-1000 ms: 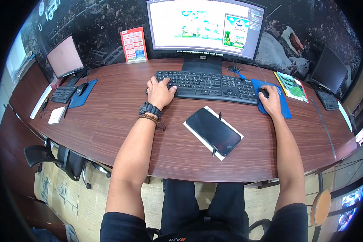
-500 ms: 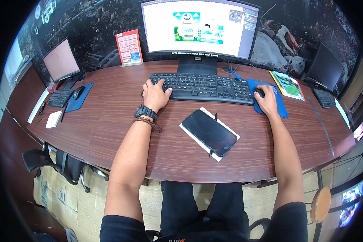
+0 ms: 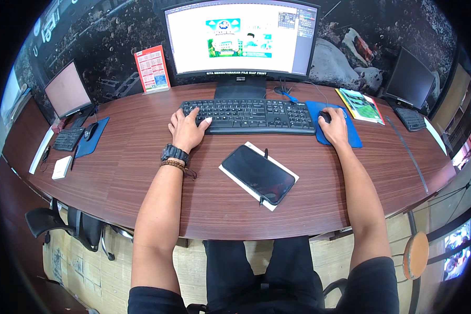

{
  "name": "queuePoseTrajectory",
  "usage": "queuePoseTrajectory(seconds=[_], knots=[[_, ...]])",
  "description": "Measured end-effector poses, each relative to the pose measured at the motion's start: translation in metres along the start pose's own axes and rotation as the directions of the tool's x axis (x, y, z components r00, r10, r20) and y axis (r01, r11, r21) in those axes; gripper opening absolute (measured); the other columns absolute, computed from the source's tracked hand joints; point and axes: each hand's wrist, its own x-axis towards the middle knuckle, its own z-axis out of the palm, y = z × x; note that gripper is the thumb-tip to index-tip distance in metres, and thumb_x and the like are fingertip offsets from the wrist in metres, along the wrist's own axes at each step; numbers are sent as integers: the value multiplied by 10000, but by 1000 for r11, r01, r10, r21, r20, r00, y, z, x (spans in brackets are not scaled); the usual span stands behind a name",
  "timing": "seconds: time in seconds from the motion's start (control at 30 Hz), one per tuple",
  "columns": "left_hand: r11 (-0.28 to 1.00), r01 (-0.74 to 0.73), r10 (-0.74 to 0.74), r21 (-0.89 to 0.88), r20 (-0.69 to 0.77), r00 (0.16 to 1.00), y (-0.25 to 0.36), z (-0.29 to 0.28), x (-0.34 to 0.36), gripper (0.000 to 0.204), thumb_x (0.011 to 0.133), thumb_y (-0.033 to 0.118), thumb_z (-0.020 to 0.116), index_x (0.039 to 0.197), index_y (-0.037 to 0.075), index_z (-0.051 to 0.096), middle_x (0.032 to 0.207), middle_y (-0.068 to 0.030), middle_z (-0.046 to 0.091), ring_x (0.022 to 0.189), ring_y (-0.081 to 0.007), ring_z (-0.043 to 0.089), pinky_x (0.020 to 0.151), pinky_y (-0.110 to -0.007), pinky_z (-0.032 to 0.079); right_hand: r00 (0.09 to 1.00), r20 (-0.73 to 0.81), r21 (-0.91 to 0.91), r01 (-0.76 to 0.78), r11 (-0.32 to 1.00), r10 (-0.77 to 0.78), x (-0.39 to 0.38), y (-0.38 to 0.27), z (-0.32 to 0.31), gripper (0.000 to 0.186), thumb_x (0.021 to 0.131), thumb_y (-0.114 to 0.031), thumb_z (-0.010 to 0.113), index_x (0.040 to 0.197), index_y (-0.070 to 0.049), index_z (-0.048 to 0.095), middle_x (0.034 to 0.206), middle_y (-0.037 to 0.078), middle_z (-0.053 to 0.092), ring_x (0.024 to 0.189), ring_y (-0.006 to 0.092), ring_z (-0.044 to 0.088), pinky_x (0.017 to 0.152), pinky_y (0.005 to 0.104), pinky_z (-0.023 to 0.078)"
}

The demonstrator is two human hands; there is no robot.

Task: Designing a flyer or document on a computer using a keyboard and mouse.

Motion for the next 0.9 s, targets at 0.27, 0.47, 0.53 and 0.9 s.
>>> queuePoseTrajectory(seconds=[0.27, 0.47, 0.53, 0.9], knots=[[999, 8, -6, -38, 57, 998, 1, -2, 0, 626, 904, 489, 653, 1403, 124, 555, 1499, -299, 340, 1426, -437, 247, 1147, -629, 192, 1000, 6, -13, -8, 1000, 8, 0, 1, 0, 371, 842, -268, 664, 1169, -93, 667, 1247, 170, 564, 1171, 372, 566, 990, 439, 472], [999, 7, -5, -31, 51, 999, 1, -1, 0, 624, 902, 494, 654, 1399, 128, 560, 1491, -296, 350, 1424, -434, 251, 1142, -634, 198, 1000, 4, -7, -15, 1000, 15, 0, 1, 0, 364, 837, -265, 667, 1159, -94, 673, 1247, 171, 565, 1165, 371, 569, 988, 437, 474], [1000, 4, -3, -28, 49, 999, 1, -1, 0, 624, 902, 497, 653, 1397, 129, 561, 1488, -294, 354, 1423, -434, 252, 1141, -635, 199, 1000, -4, 1, -1, 1000, 1, 0, 1, 0, 365, 834, -264, 667, 1155, -90, 675, 1239, 170, 567, 1158, 366, 573, 987, 435, 474], [1000, -4, 5, -25, 47, 999, 1, 0, 0, 621, 905, 505, 648, 1393, 129, 563, 1479, -290, 365, 1420, -433, 258, 1138, -638, 203, 1000, -2, 3, -4, 1000, 4, 1, 0, 0, 363, 820, -244, 666, 1146, -82, 677, 1222, 167, 576, 1148, 360, 577, 980, 431, 476]])
